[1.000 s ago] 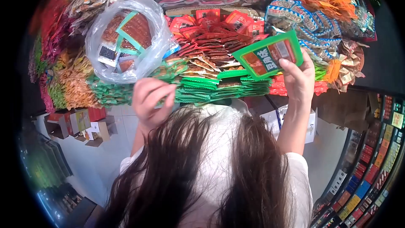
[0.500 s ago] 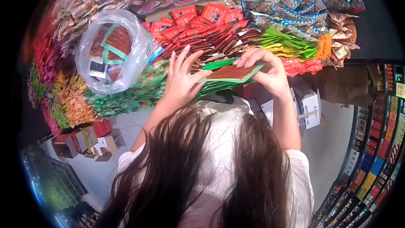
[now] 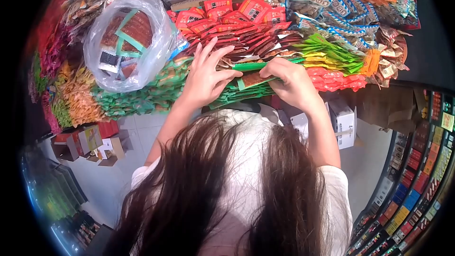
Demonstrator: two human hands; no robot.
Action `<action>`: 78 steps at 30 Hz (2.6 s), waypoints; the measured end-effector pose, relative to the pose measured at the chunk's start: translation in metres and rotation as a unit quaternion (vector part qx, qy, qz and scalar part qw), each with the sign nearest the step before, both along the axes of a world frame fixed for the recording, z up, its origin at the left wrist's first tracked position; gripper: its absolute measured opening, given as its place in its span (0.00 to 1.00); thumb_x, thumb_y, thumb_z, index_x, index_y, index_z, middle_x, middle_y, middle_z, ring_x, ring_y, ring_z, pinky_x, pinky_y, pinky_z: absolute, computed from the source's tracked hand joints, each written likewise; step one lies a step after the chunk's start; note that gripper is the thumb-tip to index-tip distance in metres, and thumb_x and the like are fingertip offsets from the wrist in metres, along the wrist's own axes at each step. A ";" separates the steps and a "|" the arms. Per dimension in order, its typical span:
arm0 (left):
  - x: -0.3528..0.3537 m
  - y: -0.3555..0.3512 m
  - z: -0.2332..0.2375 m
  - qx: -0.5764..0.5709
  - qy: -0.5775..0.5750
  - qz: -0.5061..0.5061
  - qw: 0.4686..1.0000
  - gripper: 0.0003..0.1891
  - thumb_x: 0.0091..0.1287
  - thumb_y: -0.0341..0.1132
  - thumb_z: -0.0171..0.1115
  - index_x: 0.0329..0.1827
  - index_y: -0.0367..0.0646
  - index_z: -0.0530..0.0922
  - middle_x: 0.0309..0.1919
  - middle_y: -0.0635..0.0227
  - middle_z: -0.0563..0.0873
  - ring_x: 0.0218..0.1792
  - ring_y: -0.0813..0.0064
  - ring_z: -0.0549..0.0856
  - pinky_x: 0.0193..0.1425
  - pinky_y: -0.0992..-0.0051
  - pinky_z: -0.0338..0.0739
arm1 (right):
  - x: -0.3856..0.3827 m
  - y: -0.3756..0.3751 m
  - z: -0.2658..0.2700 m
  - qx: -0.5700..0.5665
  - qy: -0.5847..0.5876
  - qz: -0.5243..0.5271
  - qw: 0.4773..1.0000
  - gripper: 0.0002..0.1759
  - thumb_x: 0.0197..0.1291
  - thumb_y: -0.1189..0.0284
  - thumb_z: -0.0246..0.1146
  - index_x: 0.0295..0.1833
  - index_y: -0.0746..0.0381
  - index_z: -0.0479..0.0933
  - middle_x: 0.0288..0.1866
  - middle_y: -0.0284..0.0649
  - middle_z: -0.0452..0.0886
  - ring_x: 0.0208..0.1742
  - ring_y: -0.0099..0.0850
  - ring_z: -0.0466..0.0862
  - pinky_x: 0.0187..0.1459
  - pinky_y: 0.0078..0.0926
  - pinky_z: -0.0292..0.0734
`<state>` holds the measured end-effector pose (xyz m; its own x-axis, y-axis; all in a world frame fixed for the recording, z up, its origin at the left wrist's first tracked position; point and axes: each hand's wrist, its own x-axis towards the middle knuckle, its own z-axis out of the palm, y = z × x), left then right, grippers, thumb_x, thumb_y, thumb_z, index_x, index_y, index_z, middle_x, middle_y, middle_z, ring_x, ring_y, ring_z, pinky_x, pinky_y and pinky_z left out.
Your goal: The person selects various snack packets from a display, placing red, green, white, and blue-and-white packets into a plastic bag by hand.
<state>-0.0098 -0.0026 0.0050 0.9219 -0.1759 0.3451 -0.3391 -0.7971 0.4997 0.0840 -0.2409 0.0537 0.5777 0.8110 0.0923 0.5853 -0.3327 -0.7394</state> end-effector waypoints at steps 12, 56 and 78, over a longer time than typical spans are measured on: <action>-0.002 0.001 0.000 -0.004 0.013 0.003 1.000 0.12 0.57 0.33 0.67 0.43 0.62 0.89 0.66 0.66 0.75 0.74 0.48 0.63 0.77 0.41 0.51 | -0.015 0.017 -0.024 0.019 -0.094 0.046 0.994 0.14 0.45 0.89 0.62 0.40 0.65 0.77 0.42 0.42 0.83 0.43 0.43 0.86 0.43 0.33 0.83; -0.029 0.012 0.018 -0.078 -0.084 -0.025 0.993 0.12 0.58 0.36 0.71 0.46 0.52 0.87 0.60 0.65 0.81 0.70 0.49 0.70 0.72 0.42 0.63 | 0.014 0.069 0.046 -0.003 -0.141 0.148 0.979 0.10 0.50 0.75 0.70 0.41 0.61 0.86 0.33 0.38 0.86 0.34 0.37 0.79 0.40 0.35 0.76; -0.068 0.078 0.056 0.113 -0.020 0.346 0.931 0.32 0.60 0.42 0.70 0.69 0.47 0.73 0.77 0.62 0.60 0.79 0.49 0.52 0.77 0.42 0.47 | 0.025 0.278 0.069 -0.041 -0.269 0.081 0.959 0.21 0.58 0.58 0.66 0.40 0.68 0.78 0.27 0.53 0.84 0.30 0.51 0.86 0.34 0.43 0.83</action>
<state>-0.0776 0.0755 0.0609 0.8281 0.3840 0.4084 0.2807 -0.9147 0.2909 0.1093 0.0371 0.1223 0.3306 0.9031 0.2741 0.9234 -0.2494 -0.2918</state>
